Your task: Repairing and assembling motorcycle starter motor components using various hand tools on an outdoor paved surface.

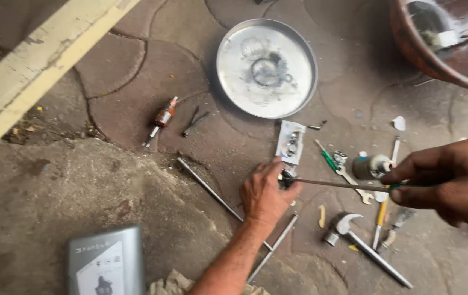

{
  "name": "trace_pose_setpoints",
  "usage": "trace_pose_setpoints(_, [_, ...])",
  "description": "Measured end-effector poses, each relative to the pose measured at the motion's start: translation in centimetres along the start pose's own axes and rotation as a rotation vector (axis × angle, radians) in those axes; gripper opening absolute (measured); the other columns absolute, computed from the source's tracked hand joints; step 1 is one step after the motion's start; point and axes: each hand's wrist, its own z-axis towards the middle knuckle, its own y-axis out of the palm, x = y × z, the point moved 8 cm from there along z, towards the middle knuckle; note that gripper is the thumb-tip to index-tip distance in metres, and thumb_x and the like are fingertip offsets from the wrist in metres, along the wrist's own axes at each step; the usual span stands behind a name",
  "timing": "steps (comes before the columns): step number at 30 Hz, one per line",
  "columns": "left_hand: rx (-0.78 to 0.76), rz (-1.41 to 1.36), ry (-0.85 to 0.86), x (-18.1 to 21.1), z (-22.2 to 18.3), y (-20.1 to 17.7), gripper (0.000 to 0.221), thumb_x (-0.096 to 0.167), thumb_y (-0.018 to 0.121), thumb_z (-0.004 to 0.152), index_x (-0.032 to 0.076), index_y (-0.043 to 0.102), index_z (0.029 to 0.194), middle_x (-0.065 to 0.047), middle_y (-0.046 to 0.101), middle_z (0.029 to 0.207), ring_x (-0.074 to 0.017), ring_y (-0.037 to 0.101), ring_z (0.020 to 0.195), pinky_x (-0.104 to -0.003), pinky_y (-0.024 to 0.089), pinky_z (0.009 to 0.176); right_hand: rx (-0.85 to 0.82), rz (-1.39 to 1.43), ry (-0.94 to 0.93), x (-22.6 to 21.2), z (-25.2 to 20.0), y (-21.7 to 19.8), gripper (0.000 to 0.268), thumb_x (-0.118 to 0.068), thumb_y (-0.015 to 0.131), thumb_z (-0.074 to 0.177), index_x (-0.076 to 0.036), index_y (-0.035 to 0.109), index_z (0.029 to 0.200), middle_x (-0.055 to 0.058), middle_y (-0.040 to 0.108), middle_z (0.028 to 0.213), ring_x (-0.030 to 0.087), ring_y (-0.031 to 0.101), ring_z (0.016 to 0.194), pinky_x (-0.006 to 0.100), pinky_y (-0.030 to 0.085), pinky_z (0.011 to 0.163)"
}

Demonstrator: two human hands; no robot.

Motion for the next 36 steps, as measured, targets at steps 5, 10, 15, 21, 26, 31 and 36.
trace_pose_setpoints(5, [-0.024, -0.008, -0.045, -0.2, -0.7, 0.0, 0.058, 0.037, 0.086, 0.077, 0.006, 0.07, 0.123, -0.011, 0.073, 0.128, -0.0283, 0.07, 0.114, -0.049, 0.06, 0.094, -0.122, -0.047, -0.112, 2.2, 0.0, 3.0, 0.043, -0.011, 0.089, 0.079, -0.017, 0.08, 0.122, 0.012, 0.076, 0.1, 0.016, 0.074, 0.077, 0.027, 0.061, 0.07])
trace_pose_setpoints(10, [0.068, -0.01, 0.056, 0.0, 0.0, 0.4, 0.06, 0.036, 0.087, 0.073, 0.005, 0.07, 0.122, -0.012, 0.074, 0.122, -0.0308, 0.071, 0.108, -0.05, 0.055, 0.095, 0.478, -1.391, -1.557, 0.6, -6.6, 7.2, 0.039, -0.018, 0.06, 0.09, 0.003, 0.066, 0.122, 0.032, 0.073, 0.126, 0.022, 0.065, 0.055, 0.025, 0.039, 0.031])
trace_pose_setpoints(15, [0.109, -0.036, 0.096, -0.7, -0.5, 1.1, 0.039, 0.035, 0.08, 0.085, 0.007, 0.074, 0.111, -0.013, 0.075, 0.126, -0.0314, 0.072, 0.114, -0.047, 0.059, 0.099, 0.184, -1.095, -1.117, 5.6, -0.9, 8.9, 0.051, -0.018, 0.062, 0.086, -0.02, 0.066, 0.137, 0.014, 0.062, 0.149, 0.011, 0.063, 0.063, 0.032, 0.052, 0.046])
trace_pose_setpoints(21, [0.198, -0.038, 0.193, -0.1, -0.1, 0.5, 0.041, 0.032, 0.081, 0.083, 0.004, 0.073, 0.112, -0.015, 0.075, 0.125, -0.034, 0.072, 0.115, -0.049, 0.057, 0.105, 0.479, -0.554, -1.039, 10.7, 2.9, 11.3, 0.024, -0.025, 0.064, 0.082, -0.019, 0.074, 0.104, 0.007, 0.068, 0.132, 0.016, 0.074, 0.093, 0.036, 0.057, 0.078])
trace_pose_setpoints(26, [0.11, -0.038, 0.124, 1.1, 0.0, -0.1, 0.048, 0.032, 0.081, 0.08, 0.002, 0.071, 0.116, -0.016, 0.075, 0.124, -0.0324, 0.073, 0.11, -0.047, 0.06, 0.093, 0.108, -0.085, -0.421, 1.0, 1.0, 1.5, 0.016, -0.02, 0.081, 0.069, -0.022, 0.077, 0.084, -0.002, 0.076, 0.086, 0.01, 0.073, 0.078, 0.027, 0.061, 0.073])
trace_pose_setpoints(31, [0.041, 0.015, 0.026, 0.4, -0.4, -0.2, 0.062, 0.038, 0.087, 0.076, 0.004, 0.069, 0.124, -0.015, 0.073, 0.124, -0.0313, 0.071, 0.111, -0.047, 0.06, 0.094, -0.207, -0.661, -0.121, -4.0, -7.2, 1.7, 0.038, -0.032, 0.08, 0.088, -0.041, 0.072, 0.124, -0.017, 0.069, 0.127, 0.008, 0.079, 0.095, 0.028, 0.061, 0.095])
trace_pose_setpoints(36, [0.024, 0.025, 0.024, 0.0, 0.4, 0.5, 0.065, 0.04, 0.087, 0.075, 0.006, 0.067, 0.127, -0.013, 0.072, 0.127, -0.0287, 0.071, 0.109, -0.045, 0.059, 0.092, -0.12, -0.317, -0.6, 3.1, -0.8, 3.5, 0.082, -0.025, 0.091, 0.066, -0.047, 0.063, 0.14, -0.012, 0.077, 0.104, 0.015, 0.076, 0.084, 0.036, 0.061, 0.087])
